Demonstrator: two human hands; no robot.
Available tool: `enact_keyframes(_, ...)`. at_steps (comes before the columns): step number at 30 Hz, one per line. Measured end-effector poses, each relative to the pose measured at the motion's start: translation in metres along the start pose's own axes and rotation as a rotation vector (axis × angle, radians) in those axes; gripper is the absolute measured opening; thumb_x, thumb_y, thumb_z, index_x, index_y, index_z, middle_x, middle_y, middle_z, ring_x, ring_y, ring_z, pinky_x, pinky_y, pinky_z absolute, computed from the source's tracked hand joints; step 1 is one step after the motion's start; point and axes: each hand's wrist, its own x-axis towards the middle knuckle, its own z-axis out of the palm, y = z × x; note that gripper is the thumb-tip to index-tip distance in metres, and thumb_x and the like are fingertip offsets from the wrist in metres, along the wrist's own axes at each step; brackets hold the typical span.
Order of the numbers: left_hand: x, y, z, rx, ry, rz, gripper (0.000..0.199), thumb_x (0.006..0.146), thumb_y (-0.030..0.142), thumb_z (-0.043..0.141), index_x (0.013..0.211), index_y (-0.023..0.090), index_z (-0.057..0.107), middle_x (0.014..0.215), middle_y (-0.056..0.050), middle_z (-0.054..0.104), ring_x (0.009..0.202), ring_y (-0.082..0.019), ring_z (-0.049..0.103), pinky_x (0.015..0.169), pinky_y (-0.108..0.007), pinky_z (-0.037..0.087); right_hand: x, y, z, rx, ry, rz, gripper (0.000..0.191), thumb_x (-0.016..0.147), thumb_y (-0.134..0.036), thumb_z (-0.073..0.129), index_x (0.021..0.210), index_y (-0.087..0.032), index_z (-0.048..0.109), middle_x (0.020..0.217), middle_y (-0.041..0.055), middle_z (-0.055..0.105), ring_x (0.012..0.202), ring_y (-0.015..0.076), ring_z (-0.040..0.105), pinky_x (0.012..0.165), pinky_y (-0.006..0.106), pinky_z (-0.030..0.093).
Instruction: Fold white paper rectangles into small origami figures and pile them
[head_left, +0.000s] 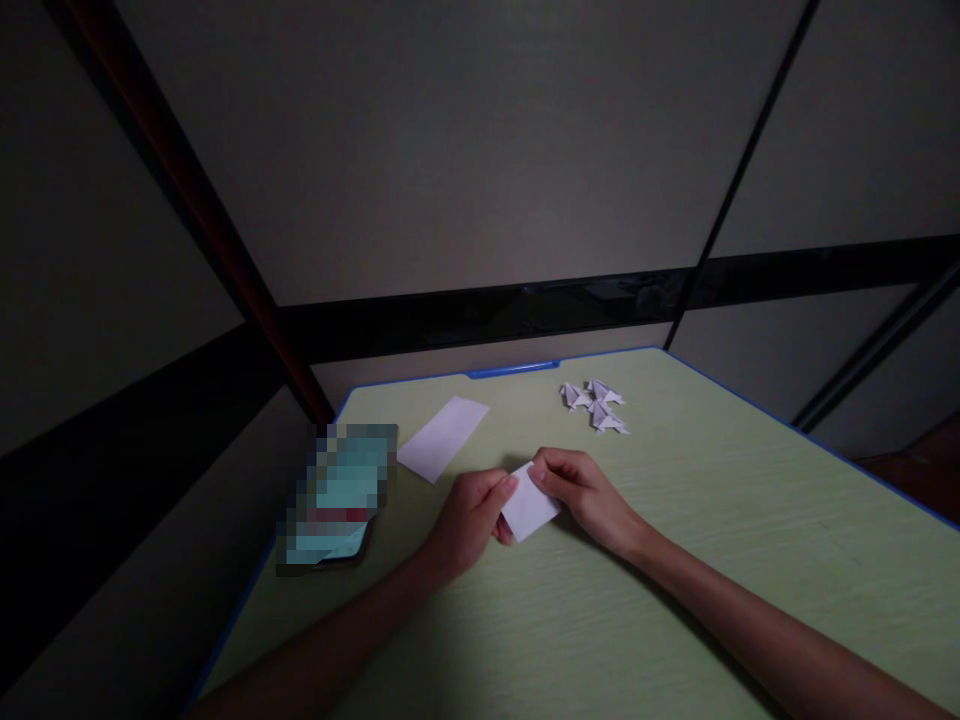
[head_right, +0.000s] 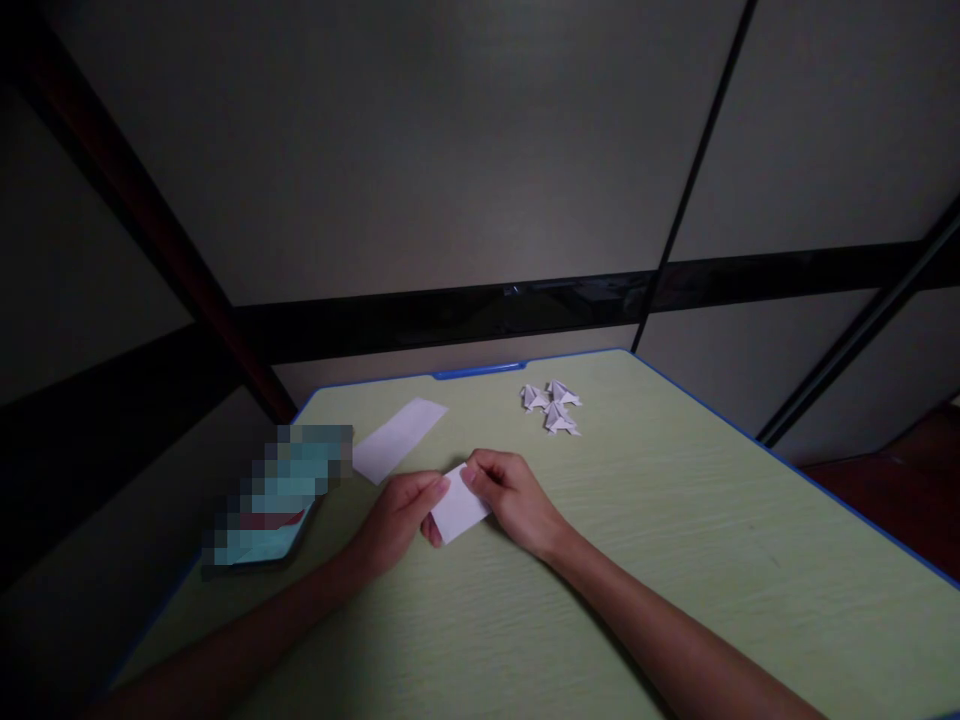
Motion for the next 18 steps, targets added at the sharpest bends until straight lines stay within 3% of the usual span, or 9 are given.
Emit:
enact_keyframes(10,-0.0003,-0.0056,0.0008,0.065,-0.052,-0.002,0.034,0.071,0.042,0.039,0.049,0.015,0.041,0.040,0.004,0.041,0.036,-0.007,0.043,0.034,-0.018,0.034,-0.0027,-0.0074,0.0044,-0.152,0.024,0.035,0.030,0.074,-0.037,0.042,0.052,-0.017,0.037,0.047,-0.0042,0.036,0.044,0.0071,0.033,0.041,0.020,0.024)
enact_keyframes(18,0.0025,-0.0005,-0.0011,0.024,0.139,0.000,0.035,0.066,0.045,0.044,0.046,0.016,0.039,0.041,0.004,0.038,0.037,-0.008,0.039,0.034,-0.019,0.032,0.0000,-0.0095,0.0023,-0.132,-0.069,-0.051,0.025,0.077,-0.037,0.041,0.064,-0.016,0.039,0.057,-0.0037,0.037,0.051,0.0078,0.033,0.047,0.020,0.027)
